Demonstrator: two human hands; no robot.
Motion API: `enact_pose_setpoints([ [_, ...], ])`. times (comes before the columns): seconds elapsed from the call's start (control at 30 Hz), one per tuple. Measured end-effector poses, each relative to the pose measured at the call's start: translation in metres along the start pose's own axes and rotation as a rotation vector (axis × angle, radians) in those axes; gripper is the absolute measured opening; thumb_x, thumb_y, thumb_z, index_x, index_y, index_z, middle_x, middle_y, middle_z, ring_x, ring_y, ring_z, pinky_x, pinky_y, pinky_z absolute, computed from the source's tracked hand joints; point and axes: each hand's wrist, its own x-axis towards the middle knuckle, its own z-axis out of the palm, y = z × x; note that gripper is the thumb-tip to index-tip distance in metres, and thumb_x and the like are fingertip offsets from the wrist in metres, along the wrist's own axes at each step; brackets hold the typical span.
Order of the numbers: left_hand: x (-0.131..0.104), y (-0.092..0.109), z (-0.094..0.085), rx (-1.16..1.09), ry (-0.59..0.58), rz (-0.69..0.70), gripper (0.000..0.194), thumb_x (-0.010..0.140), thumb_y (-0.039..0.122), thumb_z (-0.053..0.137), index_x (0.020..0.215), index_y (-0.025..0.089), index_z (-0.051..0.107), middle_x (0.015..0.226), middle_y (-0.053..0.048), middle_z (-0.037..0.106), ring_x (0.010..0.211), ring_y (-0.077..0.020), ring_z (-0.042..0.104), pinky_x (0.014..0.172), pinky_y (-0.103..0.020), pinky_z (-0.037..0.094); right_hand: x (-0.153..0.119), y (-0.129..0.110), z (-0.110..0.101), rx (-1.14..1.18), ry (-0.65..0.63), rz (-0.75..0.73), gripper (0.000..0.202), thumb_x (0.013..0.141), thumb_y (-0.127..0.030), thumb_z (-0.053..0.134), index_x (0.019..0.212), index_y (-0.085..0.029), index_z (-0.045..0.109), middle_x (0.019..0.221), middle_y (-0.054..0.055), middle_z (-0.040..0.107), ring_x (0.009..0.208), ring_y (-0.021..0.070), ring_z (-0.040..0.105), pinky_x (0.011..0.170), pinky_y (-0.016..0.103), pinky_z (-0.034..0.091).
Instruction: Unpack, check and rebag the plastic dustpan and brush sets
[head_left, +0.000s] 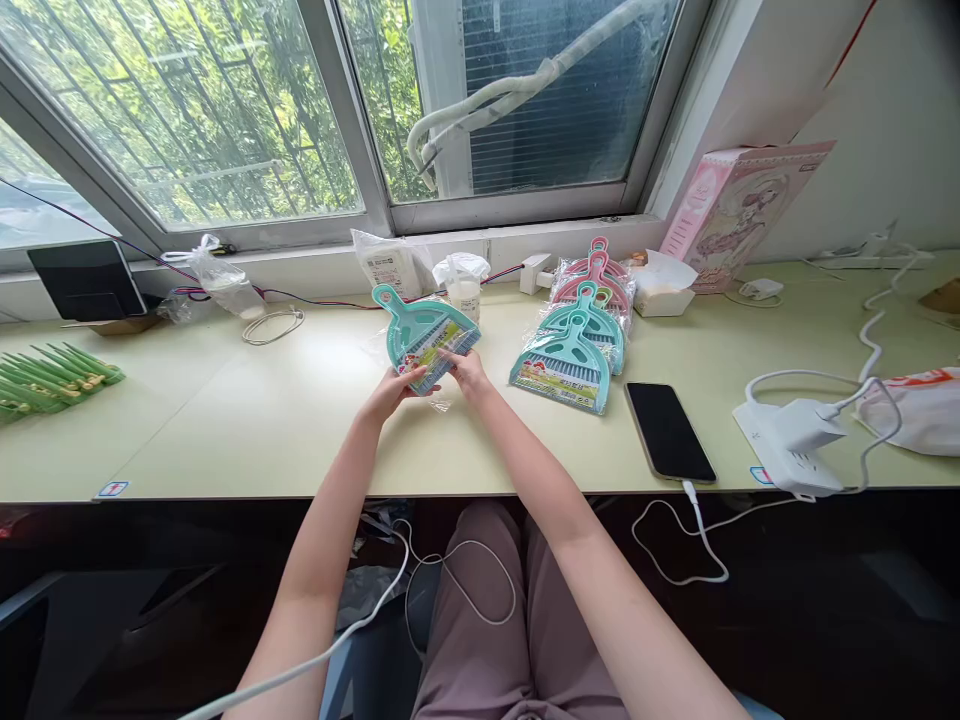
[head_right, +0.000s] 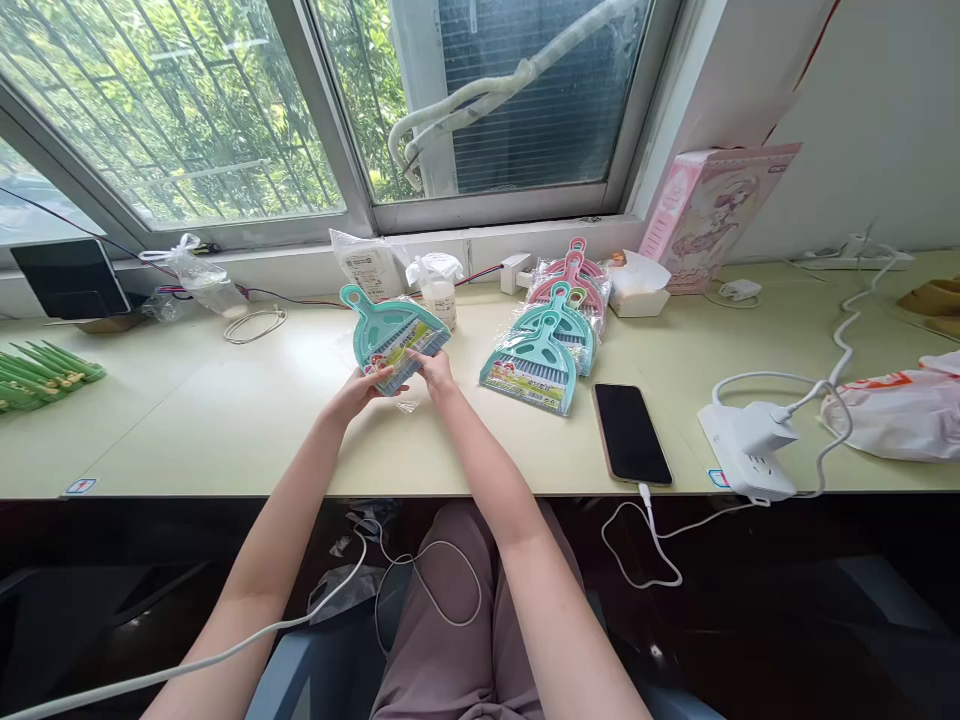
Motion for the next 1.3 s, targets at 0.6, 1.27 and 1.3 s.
enact_pose_setpoints([
  [0.6,0.001,0.004,0.000,-0.023,0.076,0.039,0.049,0.071,0.028,0.084,0.114,0.011,0.068,0.113,-0.016,0.074,0.069,-0.0246,0.075,0.062,-0.037,0.065,-0.002,0.013,0.007,0.055,0.069,-0.015,0.020,0.075,-0.002,0.070,0.086,-0.017,0.064,0.079,-0.001,0.074,0.075,0.0132,0.070,0.083,0.029,0.061],
  [1.27,-0.002,0.019,-0.050,-0.367,0.516,0.032,0.024,0.066,0.007,0.065,0.087,0.017,0.061,0.074,-0.002,0.068,0.055,-0.0135,0.065,0.043,-0.020,0.054,-0.022,-0.031,0.002,-1.493,-0.221,-1.085,0.030,0.099,-0.012,0.054,0.112,-0.029,0.074,0.146,0.004,0.058,0.148,0.0222,0.038,0.125,0.050,0.018],
  [1.3,-0.001,0.017,-0.048,-0.335,0.501,-0.016,0.025,0.065,0.007,0.066,0.087,0.017,0.061,0.073,-0.003,0.068,0.054,-0.0139,0.064,0.042,-0.021,0.054,-0.018,-0.032,-0.001,-1.472,-0.199,-1.080,0.023,0.100,-0.020,0.055,0.104,-0.027,0.076,0.140,0.005,0.063,0.142,0.0231,0.044,0.122,0.046,0.026],
])
